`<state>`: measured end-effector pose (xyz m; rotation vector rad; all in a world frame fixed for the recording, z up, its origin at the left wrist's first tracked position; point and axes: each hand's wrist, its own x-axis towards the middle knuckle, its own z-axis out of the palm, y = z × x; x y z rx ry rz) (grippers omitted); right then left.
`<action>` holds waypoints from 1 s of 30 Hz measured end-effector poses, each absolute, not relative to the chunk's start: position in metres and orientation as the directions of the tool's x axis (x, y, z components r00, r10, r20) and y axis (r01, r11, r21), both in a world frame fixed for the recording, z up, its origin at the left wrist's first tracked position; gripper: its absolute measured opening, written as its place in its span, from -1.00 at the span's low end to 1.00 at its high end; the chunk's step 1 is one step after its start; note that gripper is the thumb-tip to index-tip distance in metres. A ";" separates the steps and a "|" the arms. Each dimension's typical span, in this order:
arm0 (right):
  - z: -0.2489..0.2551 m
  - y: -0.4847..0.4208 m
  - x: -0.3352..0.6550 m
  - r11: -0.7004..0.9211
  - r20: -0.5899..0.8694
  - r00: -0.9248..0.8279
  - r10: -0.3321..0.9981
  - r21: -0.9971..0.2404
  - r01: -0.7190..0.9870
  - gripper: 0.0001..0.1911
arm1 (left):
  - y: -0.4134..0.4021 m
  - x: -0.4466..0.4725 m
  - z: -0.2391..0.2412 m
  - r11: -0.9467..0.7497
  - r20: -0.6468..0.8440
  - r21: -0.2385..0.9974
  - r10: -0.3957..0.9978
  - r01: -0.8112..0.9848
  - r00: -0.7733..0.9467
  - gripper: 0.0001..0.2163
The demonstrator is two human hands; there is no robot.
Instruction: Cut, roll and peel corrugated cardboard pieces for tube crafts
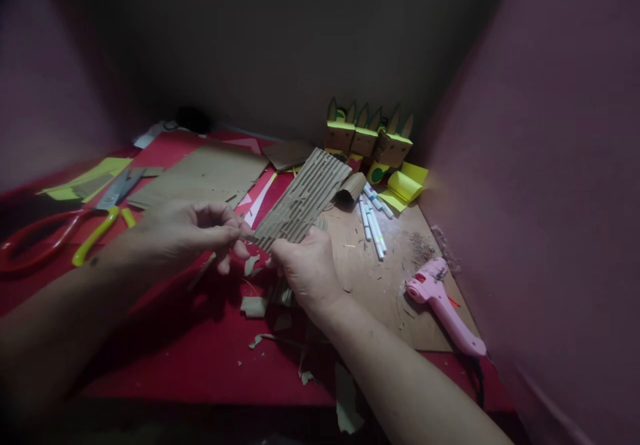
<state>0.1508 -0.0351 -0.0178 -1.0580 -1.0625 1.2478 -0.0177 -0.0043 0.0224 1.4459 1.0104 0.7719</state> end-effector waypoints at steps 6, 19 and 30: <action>-0.016 -0.033 0.152 0.043 0.029 0.070 0.997 -0.978 -0.204 -0.90 | 0.008 -0.028 0.024 0.041 -0.069 0.994 0.957 0.105 0.283 -0.87; -0.010 -0.036 0.150 0.004 0.015 -0.034 0.999 -0.953 -0.303 -0.84 | -0.001 -0.039 0.031 -0.132 -0.152 0.912 0.769 0.388 0.620 -0.89; -0.012 -0.037 0.148 -0.119 -0.101 -0.077 0.992 -0.947 -0.297 -0.85 | -0.005 -0.019 0.003 -0.832 0.650 0.298 0.536 0.468 0.539 -0.85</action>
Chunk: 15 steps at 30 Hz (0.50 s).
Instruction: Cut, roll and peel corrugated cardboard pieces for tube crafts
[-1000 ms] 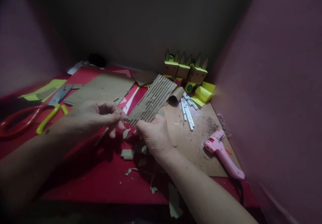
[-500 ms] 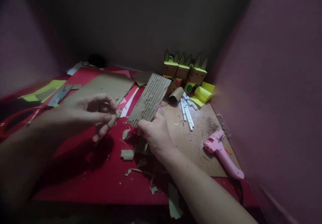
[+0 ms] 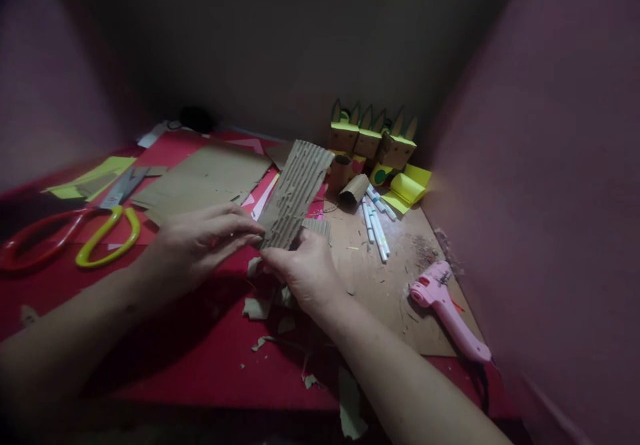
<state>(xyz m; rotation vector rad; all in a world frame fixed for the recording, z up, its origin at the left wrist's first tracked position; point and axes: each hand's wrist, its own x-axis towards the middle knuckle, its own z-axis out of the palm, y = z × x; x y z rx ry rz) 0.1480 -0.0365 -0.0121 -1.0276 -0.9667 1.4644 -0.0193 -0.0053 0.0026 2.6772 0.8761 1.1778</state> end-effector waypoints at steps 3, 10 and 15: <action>-0.012 -0.038 0.149 -0.127 -0.109 -0.084 0.990 -0.960 -0.250 -0.88 | -0.005 -0.019 -0.003 -0.858 0.682 0.149 0.449 0.491 0.577 -0.83; -0.012 -0.041 0.149 -0.159 -0.150 -0.064 0.987 -0.970 -0.185 -0.89 | -0.009 -0.018 -0.009 -0.854 0.641 0.004 0.402 0.521 0.654 -0.74; -0.012 -0.041 0.148 -0.122 -0.117 -0.047 0.992 -0.985 -0.122 -0.94 | -0.012 -0.015 -0.006 -0.835 0.587 0.028 0.458 0.549 0.667 -0.75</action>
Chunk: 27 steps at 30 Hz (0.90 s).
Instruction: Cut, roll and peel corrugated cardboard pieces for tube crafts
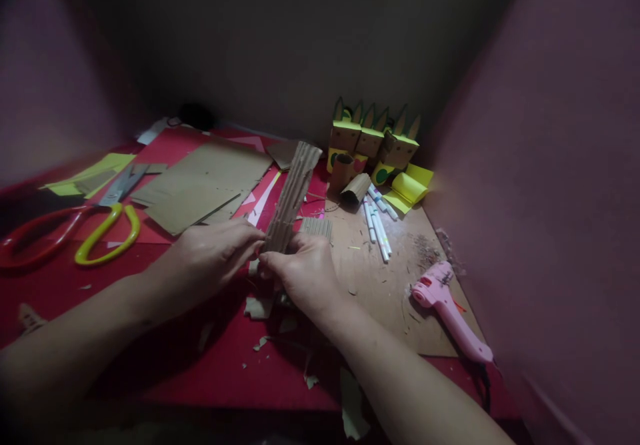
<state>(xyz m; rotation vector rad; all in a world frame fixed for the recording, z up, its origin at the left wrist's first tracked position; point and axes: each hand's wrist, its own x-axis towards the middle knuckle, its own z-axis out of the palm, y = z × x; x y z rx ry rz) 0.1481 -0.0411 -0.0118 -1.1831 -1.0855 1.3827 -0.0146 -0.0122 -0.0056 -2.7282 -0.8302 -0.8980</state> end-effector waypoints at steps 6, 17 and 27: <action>-0.010 -0.044 0.145 -0.060 -0.055 -0.043 0.998 -0.990 -0.125 -0.92 | -0.017 -0.011 -0.005 -0.809 0.605 0.029 0.482 0.587 0.634 -0.78; -0.013 -0.040 0.149 -0.148 -0.130 -0.104 0.986 -0.970 -0.192 -0.92 | -0.013 -0.016 0.009 -0.611 0.407 0.557 0.791 0.562 0.457 -0.81; -0.012 -0.045 0.144 -0.055 -0.054 -0.022 0.998 -0.995 -0.087 -0.94 | -0.016 -0.013 -0.003 -0.755 0.525 0.210 0.623 0.622 0.579 -0.78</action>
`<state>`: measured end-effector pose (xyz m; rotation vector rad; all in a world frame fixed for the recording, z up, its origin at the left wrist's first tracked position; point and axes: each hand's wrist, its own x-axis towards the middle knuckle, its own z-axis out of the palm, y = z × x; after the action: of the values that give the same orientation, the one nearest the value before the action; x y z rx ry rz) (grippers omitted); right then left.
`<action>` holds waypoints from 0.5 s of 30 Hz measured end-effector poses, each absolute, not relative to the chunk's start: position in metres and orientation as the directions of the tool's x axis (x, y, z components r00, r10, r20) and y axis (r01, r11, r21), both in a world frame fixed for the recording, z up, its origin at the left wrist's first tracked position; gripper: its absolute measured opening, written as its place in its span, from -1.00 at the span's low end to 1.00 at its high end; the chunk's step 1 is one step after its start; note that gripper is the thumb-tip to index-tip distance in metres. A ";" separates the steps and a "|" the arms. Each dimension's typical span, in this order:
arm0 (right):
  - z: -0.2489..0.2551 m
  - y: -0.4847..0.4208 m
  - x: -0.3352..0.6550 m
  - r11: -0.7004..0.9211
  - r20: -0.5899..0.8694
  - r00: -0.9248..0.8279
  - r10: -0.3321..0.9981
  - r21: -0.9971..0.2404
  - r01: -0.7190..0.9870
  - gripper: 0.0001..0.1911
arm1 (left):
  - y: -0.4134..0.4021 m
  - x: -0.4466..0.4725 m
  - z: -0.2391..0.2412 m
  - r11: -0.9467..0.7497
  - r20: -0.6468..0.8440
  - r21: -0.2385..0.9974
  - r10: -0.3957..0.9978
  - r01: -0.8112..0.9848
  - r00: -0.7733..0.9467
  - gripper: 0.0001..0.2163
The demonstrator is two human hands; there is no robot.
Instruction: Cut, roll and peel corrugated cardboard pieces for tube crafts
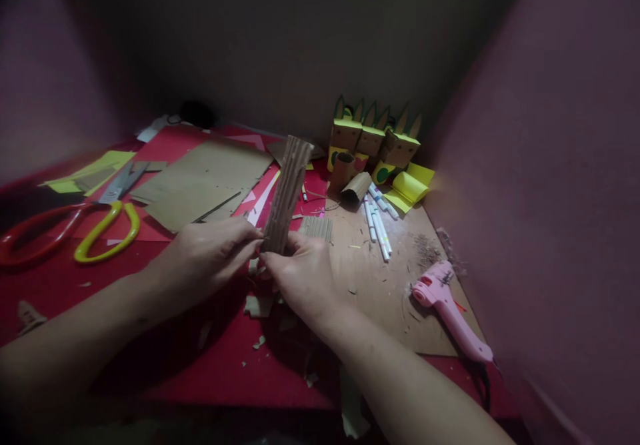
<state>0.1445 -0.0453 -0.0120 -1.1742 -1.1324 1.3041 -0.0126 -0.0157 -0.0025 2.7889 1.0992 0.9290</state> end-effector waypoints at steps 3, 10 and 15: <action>-0.014 -0.047 0.143 -0.011 -0.009 -0.049 0.999 -0.999 -0.048 -0.89 | -0.021 -0.011 0.000 -0.727 0.548 0.198 0.638 0.657 0.541 -0.81; -0.011 -0.047 0.144 -0.105 -0.092 -0.109 0.990 -0.988 -0.115 -0.92 | -0.024 -0.012 0.006 -0.678 0.498 0.334 0.717 0.655 0.488 -0.83; -0.014 -0.042 0.149 -0.171 -0.137 -0.172 0.976 -0.965 -0.201 -0.92 | -0.016 -0.018 0.014 -0.553 0.363 0.612 0.832 0.565 0.421 -0.84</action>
<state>0.1486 -0.0424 -0.0138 -1.0782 -1.0795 1.5342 -0.0183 -0.0161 0.0138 2.2824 1.1913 0.9149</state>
